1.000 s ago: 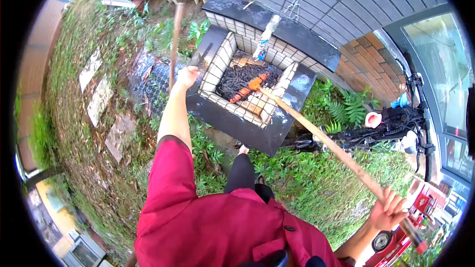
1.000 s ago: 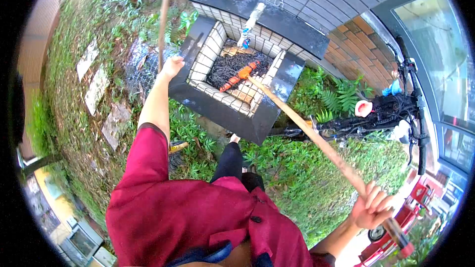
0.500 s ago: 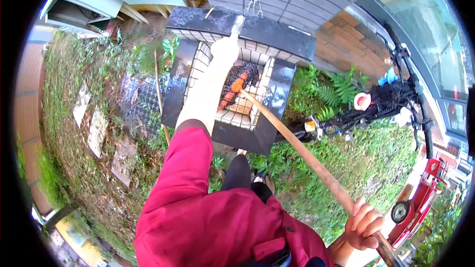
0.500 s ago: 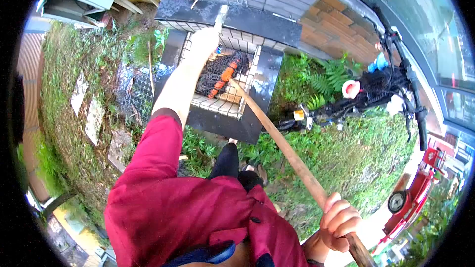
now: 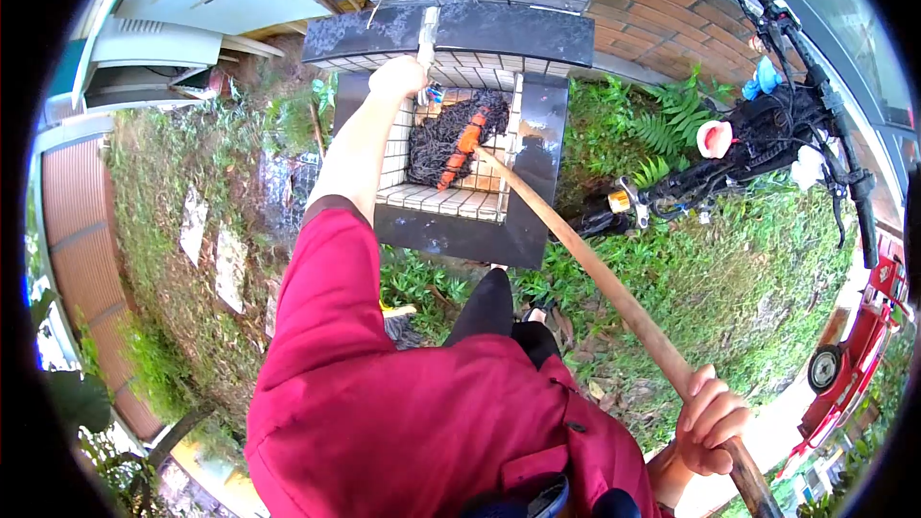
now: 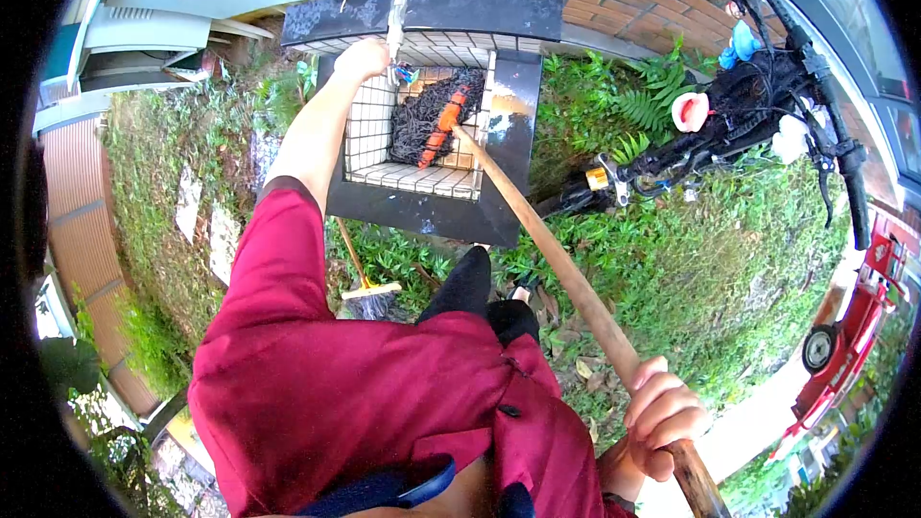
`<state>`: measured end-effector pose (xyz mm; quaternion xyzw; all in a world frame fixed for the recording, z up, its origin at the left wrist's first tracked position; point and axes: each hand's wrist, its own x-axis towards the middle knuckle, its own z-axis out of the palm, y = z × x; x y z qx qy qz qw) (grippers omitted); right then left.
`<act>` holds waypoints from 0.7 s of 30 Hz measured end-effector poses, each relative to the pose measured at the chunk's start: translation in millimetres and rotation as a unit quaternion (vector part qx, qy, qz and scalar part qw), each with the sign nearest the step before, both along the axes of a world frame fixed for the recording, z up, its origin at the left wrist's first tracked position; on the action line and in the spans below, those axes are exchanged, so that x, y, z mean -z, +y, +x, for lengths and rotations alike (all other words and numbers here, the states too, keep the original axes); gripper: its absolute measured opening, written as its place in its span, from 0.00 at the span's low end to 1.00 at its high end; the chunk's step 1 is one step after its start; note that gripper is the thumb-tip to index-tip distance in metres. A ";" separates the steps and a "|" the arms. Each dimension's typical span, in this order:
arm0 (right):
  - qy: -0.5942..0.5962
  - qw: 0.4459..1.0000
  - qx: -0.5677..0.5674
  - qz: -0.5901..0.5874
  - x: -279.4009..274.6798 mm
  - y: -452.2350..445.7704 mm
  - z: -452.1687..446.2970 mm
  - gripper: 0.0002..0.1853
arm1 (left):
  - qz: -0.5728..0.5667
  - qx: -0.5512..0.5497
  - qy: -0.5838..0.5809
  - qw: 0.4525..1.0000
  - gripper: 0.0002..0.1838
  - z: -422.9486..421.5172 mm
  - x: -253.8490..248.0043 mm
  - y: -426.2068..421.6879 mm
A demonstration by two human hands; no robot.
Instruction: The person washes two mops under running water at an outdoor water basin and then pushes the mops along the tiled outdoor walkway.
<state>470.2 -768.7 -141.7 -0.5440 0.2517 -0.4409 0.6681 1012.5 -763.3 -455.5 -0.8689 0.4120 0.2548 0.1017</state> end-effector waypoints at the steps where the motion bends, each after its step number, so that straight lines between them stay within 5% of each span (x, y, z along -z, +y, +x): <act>1: -0.005 1.000 0.004 0.000 1.7 -1.3 -0.6 0.22 | -0.016 -0.002 -0.013 1.000 0.18 -1.4 0.7 2.7; 2: -0.009 1.000 0.009 -0.001 3.3 -2.9 -0.9 0.22 | -0.033 -0.003 -0.026 0.999 0.17 -1.4 0.8 1.8; 5: -0.006 1.000 0.009 0.005 3.9 -7.7 -4.0 0.23 | -0.112 -0.306 0.152 0.933 0.15 -13.5 -5.3 -1.4; 7: -0.016 1.000 0.009 0.006 6.1 -11.0 -5.3 0.23 | -0.157 -0.491 0.258 0.817 0.17 -21.4 -14.0 -2.9; 9: -0.023 1.000 0.020 0.008 9.4 -12.9 -7.8 0.22 | -0.282 -0.630 0.350 0.633 0.19 -24.8 12.1 1.3; 12: -0.031 1.000 -0.002 -0.006 10.1 -16.3 -10.5 0.21 | -0.324 -0.650 0.350 0.591 0.18 -36.5 13.3 -1.4; 16: -0.071 0.985 -0.146 -0.062 2.3 -31.0 6.6 0.20 | -0.406 -0.551 0.486 0.544 0.15 -74.1 14.1 22.1; 17: -0.071 0.980 -0.173 -0.067 -6.0 -39.1 16.8 0.19 | -0.412 -0.461 0.438 0.652 0.11 -119.2 -21.9 20.8; 19: -0.091 0.958 -0.254 -0.094 -24.1 -58.9 45.9 0.17 | -0.399 -0.043 0.424 0.812 0.09 -197.7 -61.8 28.8; 20: -0.100 0.939 -0.309 -0.111 -34.6 -67.8 56.6 0.16 | -0.430 0.136 0.398 0.799 0.17 -237.3 -81.9 33.0; 21: -0.109 0.916 -0.364 -0.127 -46.0 -75.1 67.3 0.16 | -0.454 0.150 0.373 0.795 0.17 -257.5 -90.9 39.6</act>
